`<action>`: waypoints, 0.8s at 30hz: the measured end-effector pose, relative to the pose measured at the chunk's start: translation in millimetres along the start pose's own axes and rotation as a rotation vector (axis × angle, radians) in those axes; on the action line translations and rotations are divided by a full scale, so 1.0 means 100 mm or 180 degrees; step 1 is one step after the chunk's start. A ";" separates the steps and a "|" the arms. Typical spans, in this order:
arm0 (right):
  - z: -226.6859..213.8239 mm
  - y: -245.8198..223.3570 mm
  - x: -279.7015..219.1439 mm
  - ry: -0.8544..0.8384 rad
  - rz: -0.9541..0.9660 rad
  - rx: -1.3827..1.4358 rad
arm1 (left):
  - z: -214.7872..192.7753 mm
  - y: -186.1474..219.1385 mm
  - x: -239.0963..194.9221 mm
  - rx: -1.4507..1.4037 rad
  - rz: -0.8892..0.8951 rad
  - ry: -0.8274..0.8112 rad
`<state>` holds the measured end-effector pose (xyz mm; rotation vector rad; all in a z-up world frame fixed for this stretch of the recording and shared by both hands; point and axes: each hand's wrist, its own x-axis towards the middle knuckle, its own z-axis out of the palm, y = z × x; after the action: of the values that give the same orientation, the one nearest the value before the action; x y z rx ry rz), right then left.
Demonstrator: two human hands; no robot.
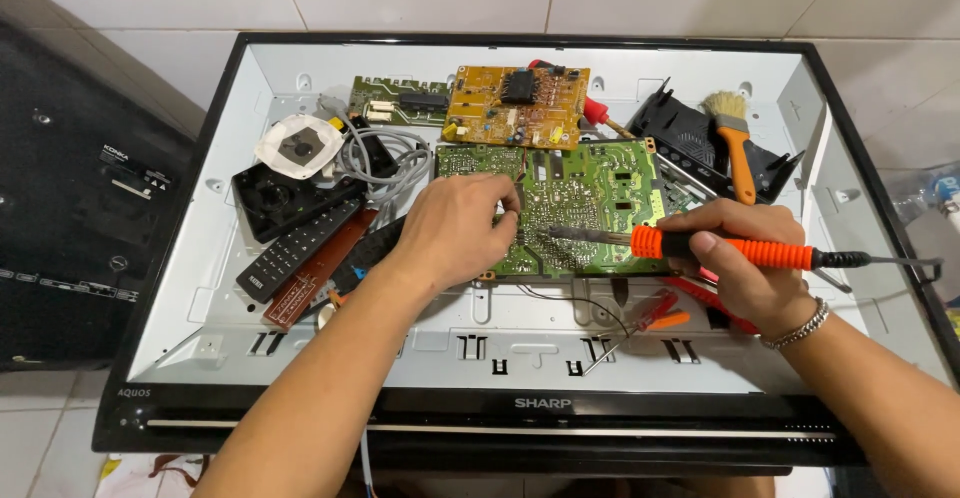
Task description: The person uses a soldering iron to work on a green circuit board placed on a disassembled television. They then use pliers to remove a component from the board.
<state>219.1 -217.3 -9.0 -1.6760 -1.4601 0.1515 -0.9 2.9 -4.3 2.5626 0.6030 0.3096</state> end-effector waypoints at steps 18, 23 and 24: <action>-0.25 0.26 0.16 0.1457 0.0285 0.1451 | -0.03 -0.03 0.03 -0.0189 -0.0350 0.0192; -0.32 0.22 0.18 0.1609 0.0141 0.1265 | 0.02 -0.13 0.07 -0.0265 -0.0247 0.0403; -0.32 0.24 0.18 0.1636 0.0135 0.1300 | 0.04 -0.16 0.08 -0.0234 -0.0244 0.0469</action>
<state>261.7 -216.9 2.5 -1.2876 -0.9334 0.0324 1.7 17.3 -15.3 2.4546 0.7278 0.4883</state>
